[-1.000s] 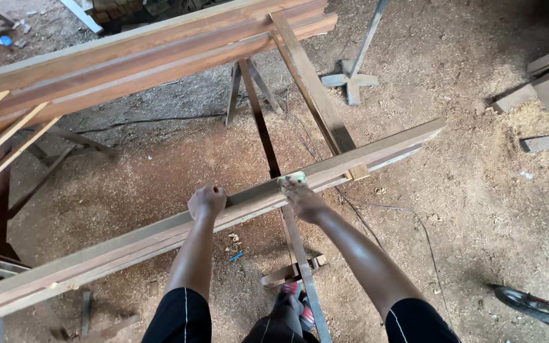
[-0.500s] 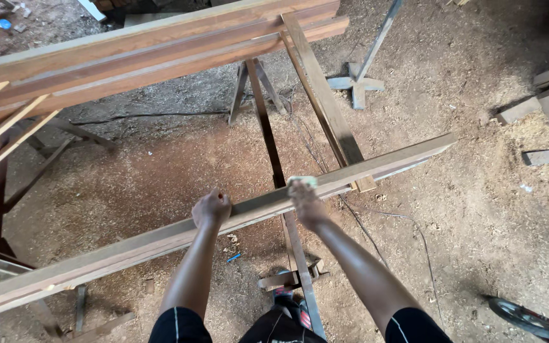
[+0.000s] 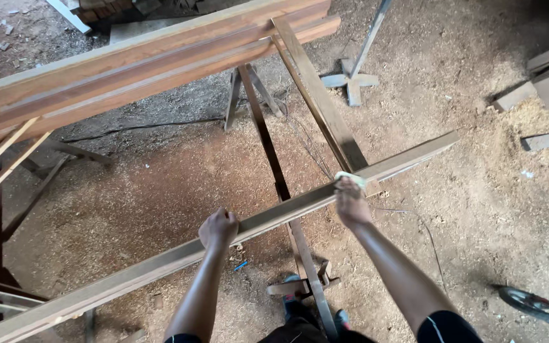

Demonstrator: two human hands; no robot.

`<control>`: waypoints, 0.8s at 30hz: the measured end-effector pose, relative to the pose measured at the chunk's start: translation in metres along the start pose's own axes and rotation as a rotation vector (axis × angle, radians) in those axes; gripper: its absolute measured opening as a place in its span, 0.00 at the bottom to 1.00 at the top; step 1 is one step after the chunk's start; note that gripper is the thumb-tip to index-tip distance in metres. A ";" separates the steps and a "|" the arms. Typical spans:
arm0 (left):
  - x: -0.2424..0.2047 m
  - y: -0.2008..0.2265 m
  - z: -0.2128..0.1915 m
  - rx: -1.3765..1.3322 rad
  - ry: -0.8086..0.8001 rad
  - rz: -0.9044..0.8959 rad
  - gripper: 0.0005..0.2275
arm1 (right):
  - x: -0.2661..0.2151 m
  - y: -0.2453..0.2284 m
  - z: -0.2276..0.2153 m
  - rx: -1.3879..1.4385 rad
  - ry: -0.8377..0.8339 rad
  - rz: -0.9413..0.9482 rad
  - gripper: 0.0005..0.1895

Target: The person sands the surface of a large wooden frame using a small piece of sandpaper held by hand.

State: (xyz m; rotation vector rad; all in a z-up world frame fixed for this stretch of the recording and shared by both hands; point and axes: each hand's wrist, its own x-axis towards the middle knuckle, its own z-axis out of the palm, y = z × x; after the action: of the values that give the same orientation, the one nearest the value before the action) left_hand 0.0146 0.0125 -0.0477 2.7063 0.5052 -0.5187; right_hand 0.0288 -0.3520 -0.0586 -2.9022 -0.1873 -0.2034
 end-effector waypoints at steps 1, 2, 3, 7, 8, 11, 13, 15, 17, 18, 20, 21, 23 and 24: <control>-0.002 0.001 -0.001 0.006 -0.010 -0.004 0.13 | -0.004 -0.016 0.007 -0.078 -0.155 -0.004 0.24; -0.001 0.002 -0.004 0.006 -0.011 -0.009 0.13 | -0.002 -0.033 0.012 -0.158 -0.301 -0.017 0.24; -0.002 0.003 -0.007 0.004 -0.004 -0.009 0.13 | -0.005 -0.052 0.015 -0.034 -0.248 -0.090 0.25; -0.012 0.008 -0.013 -0.021 0.052 -0.013 0.14 | -0.008 -0.076 0.006 0.189 -0.199 -0.286 0.25; -0.015 0.009 -0.016 -0.029 0.074 -0.012 0.14 | -0.009 -0.073 0.001 0.213 -0.250 -0.242 0.24; -0.020 0.013 -0.019 -0.061 0.017 -0.038 0.17 | -0.008 -0.030 -0.016 0.133 -0.341 -0.113 0.24; -0.022 0.014 -0.019 -0.063 0.057 -0.022 0.16 | -0.009 0.005 -0.026 0.051 -0.231 -0.029 0.24; -0.019 0.012 -0.014 -0.096 0.081 -0.008 0.16 | -0.009 0.035 -0.027 0.009 -0.145 0.079 0.23; -0.015 0.005 -0.010 -0.158 0.095 -0.003 0.16 | -0.008 0.056 -0.021 -0.137 -0.092 0.128 0.24; -0.012 0.003 -0.008 -0.200 0.119 0.001 0.16 | -0.009 0.065 -0.013 -0.199 -0.033 0.113 0.24; -0.007 0.003 -0.002 -0.284 0.172 0.006 0.18 | -0.008 0.071 0.008 -0.206 0.031 0.047 0.23; -0.006 0.008 0.002 -0.234 0.198 0.019 0.19 | -0.006 0.065 0.021 -0.152 0.035 -0.005 0.22; -0.008 0.021 0.017 -0.133 0.235 0.047 0.21 | -0.004 0.054 0.032 -0.455 0.147 -0.225 0.20; -0.010 0.036 0.026 -0.137 0.263 0.059 0.21 | -0.003 0.041 0.034 -0.811 0.272 -0.396 0.19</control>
State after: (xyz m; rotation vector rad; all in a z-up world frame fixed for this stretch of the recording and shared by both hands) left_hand 0.0134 -0.0322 -0.0571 2.6602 0.5062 -0.1072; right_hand 0.0363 -0.3841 -0.1003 -3.5262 -0.7944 -0.9276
